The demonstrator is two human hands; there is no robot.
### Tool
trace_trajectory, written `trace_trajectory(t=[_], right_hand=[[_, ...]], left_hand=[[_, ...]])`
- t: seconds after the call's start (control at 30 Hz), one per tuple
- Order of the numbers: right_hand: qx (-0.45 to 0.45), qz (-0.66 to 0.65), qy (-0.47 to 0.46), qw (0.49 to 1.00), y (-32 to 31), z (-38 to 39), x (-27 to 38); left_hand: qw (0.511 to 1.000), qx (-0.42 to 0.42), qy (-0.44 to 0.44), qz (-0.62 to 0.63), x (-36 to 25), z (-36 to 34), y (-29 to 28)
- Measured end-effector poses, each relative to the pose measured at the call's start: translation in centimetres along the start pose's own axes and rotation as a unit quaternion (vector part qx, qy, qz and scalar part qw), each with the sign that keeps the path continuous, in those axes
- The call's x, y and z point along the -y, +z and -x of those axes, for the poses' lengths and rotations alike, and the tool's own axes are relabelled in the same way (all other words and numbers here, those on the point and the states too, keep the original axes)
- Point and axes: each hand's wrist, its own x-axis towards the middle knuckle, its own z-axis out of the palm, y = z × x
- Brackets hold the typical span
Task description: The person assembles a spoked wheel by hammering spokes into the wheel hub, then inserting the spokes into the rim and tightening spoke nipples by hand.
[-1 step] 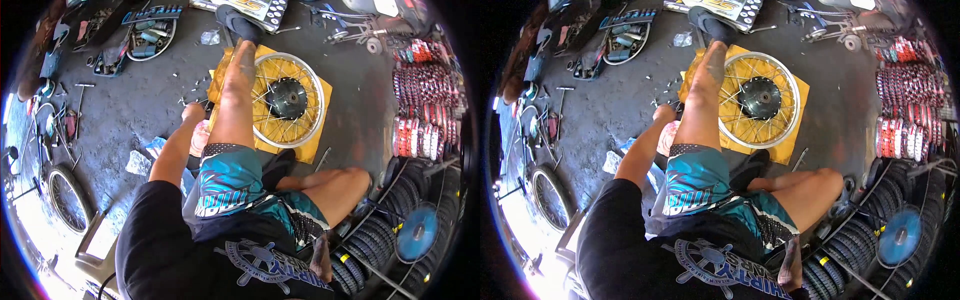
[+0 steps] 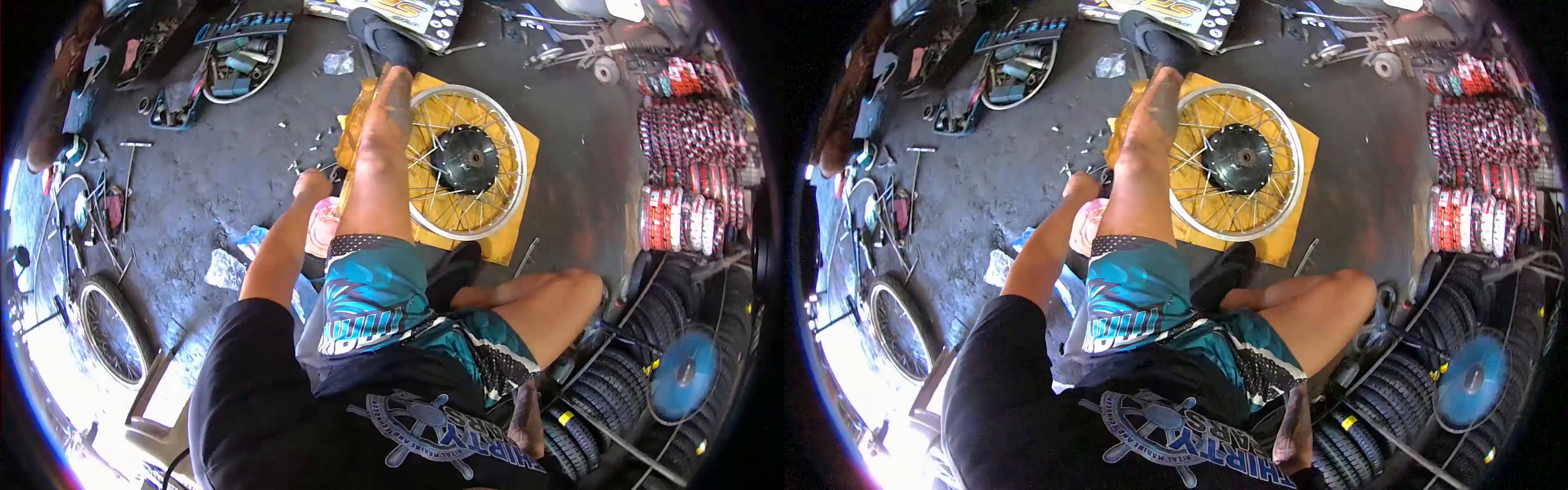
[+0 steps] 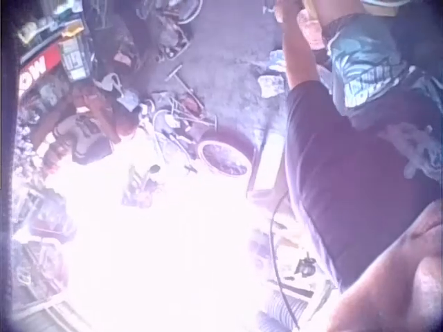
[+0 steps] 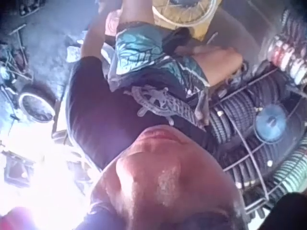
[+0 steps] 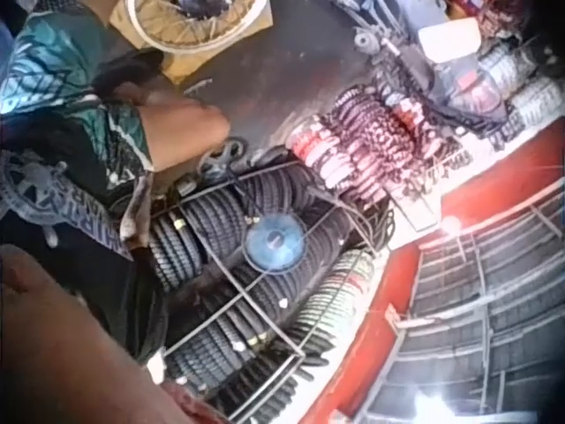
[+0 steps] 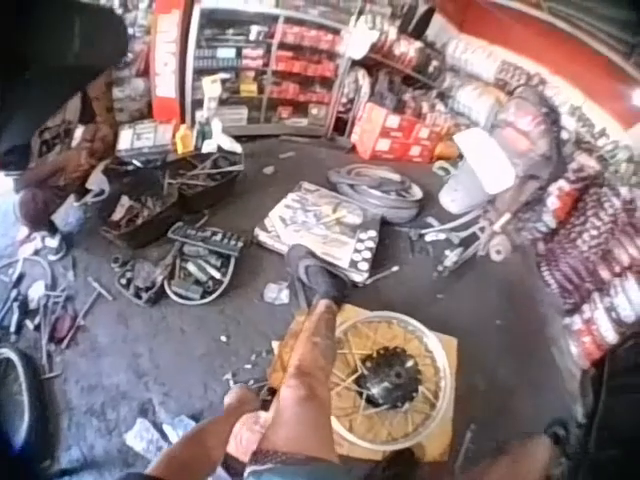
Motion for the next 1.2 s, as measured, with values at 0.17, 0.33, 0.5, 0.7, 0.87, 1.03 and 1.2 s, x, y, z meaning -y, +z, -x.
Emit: trace_trajectory(t=[0.17, 0.33, 0.5, 0.7, 0.87, 1.03, 1.2], right_hand=[[-0.007, -0.005, -0.015, 1.0, 0.5, -0.9, 0.3], [-0.02, -0.01, -0.027, 0.999, 1.5, -3.6, 0.3], [-0.027, 0.016, -0.044, 0.999, 2.8, -9.0, -0.1], [-0.049, 0.107, -0.069, 0.991, 5.2, -19.6, 0.2], [-0.067, 0.156, -0.075, 0.983, 6.5, -27.1, 0.2], [-0.07, 0.173, -0.051, 0.981, 7.2, -30.0, -1.1], [-0.066, 0.168, -0.008, 0.983, 8.0, -30.4, -1.5]], left_hand=[[0.991, 0.044, 0.105, -0.077, 4.5, -4.7, 1.3], [0.994, 0.023, 0.085, 0.057, 8.1, -6.6, 1.0], [0.979, -0.136, 0.071, 0.133, 3.4, 2.4, -11.8], [0.782, 0.114, 0.559, 0.251, -13.6, 17.1, -16.4], [0.885, 0.211, 0.312, 0.274, -21.9, 20.0, -10.1], [0.837, 0.211, 0.147, 0.484, -22.4, 18.8, -6.3], [0.892, 0.21, 0.115, 0.384, -21.7, 18.2, -3.6]])
